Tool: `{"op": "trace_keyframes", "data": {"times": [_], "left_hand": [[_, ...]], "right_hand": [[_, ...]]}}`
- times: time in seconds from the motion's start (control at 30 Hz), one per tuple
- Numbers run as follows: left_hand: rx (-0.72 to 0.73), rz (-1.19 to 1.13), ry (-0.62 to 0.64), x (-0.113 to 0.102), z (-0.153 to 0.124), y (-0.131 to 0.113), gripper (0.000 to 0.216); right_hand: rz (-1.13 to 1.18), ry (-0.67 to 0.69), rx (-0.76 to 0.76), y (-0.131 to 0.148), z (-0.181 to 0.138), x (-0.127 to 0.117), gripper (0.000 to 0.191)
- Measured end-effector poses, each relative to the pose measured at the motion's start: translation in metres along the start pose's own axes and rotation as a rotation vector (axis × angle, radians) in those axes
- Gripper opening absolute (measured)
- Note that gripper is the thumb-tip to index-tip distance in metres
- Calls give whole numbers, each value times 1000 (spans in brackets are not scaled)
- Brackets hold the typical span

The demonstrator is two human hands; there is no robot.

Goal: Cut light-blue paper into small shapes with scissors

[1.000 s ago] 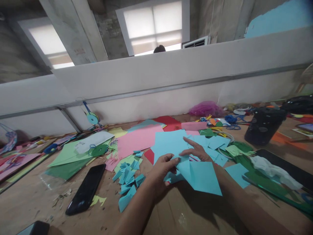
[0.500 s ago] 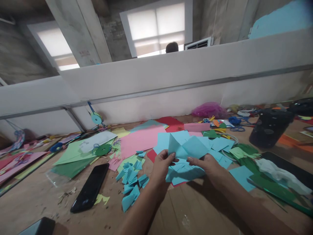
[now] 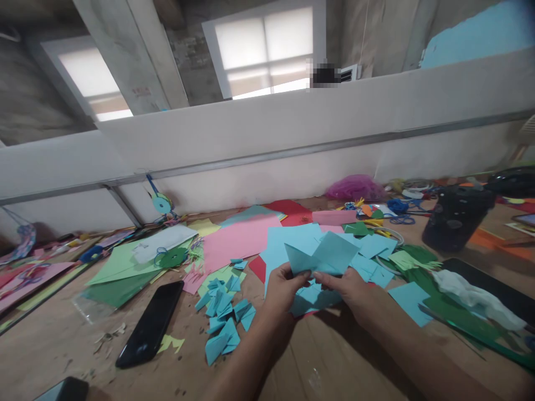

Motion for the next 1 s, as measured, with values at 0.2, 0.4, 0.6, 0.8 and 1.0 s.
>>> {"op": "trace_keyframes", "data": {"times": [0.2,0.4,0.6,0.8,1.0], "left_hand": [[41,55,59,6,-4,1,31],[68,74,-86,-11,6,-12,29],[126,88,-159,-28,13,-26,31],[108,63,-122,-26,13,-25,33],[88,60,-107,-26,12,-25,33]], "right_hand": [[-28,-68,37,6,-4,-1,18],[38,-104,-66,-20,25,-15,29],[-593,-169,-369,-20,44,-42,20],[-981,-48,-501,-30,32,-26,28],[-998,-129,-483,-24,33,-27,19]]}}
Point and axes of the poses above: each hand's wrist, its own z-axis towards the middle knuckle, its own x-axis out of the palm, y = z × x, the point moved 5 cm from there along z, towards the middle knuckle, and after that the axes turned 14 degrees about -y, right-handed, at the moved point
